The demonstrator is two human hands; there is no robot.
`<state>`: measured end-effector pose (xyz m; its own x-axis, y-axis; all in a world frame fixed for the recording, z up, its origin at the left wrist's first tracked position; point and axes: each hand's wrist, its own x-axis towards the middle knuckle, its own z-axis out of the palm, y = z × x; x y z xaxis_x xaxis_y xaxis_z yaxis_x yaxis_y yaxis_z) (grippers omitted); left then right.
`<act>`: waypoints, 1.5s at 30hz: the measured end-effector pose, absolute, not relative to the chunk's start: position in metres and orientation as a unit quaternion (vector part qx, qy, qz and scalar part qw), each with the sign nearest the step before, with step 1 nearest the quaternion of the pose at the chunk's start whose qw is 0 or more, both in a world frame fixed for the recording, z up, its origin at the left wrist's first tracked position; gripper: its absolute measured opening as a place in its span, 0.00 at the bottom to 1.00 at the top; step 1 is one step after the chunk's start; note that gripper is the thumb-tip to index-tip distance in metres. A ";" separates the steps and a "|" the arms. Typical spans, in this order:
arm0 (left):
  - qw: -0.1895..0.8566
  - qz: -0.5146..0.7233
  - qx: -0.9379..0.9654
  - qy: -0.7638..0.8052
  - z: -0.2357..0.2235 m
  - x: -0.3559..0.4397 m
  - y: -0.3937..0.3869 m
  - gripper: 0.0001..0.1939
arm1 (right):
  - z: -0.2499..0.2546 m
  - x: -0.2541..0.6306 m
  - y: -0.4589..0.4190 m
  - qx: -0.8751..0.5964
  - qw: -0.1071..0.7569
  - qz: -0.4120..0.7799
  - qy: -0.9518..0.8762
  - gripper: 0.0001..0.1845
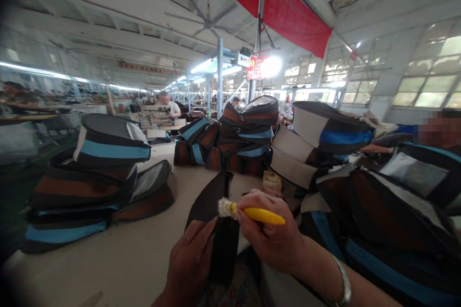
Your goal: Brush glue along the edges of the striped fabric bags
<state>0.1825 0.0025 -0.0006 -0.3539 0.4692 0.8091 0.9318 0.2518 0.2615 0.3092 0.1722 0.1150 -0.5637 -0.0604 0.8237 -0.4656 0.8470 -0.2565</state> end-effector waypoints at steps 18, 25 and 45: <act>0.455 -0.171 -0.540 -0.687 -0.002 0.199 0.026 0.16 | 0.127 0.314 0.199 0.131 0.337 0.170 -0.917 0.04; 0.446 -0.166 -0.554 -0.683 -0.005 0.201 0.030 0.17 | 0.116 0.307 0.203 0.162 0.314 0.157 -0.922 0.05; 0.429 -0.157 -0.579 -0.675 -0.010 0.208 0.027 0.17 | 0.124 0.331 0.194 0.196 0.269 0.160 -0.929 0.06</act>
<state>0.2082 0.0274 -0.0102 0.0387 0.6469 0.7616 0.9170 0.2799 -0.2843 0.3308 0.1937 0.1239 -0.7787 -0.2784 0.5622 -0.4507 0.8717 -0.1925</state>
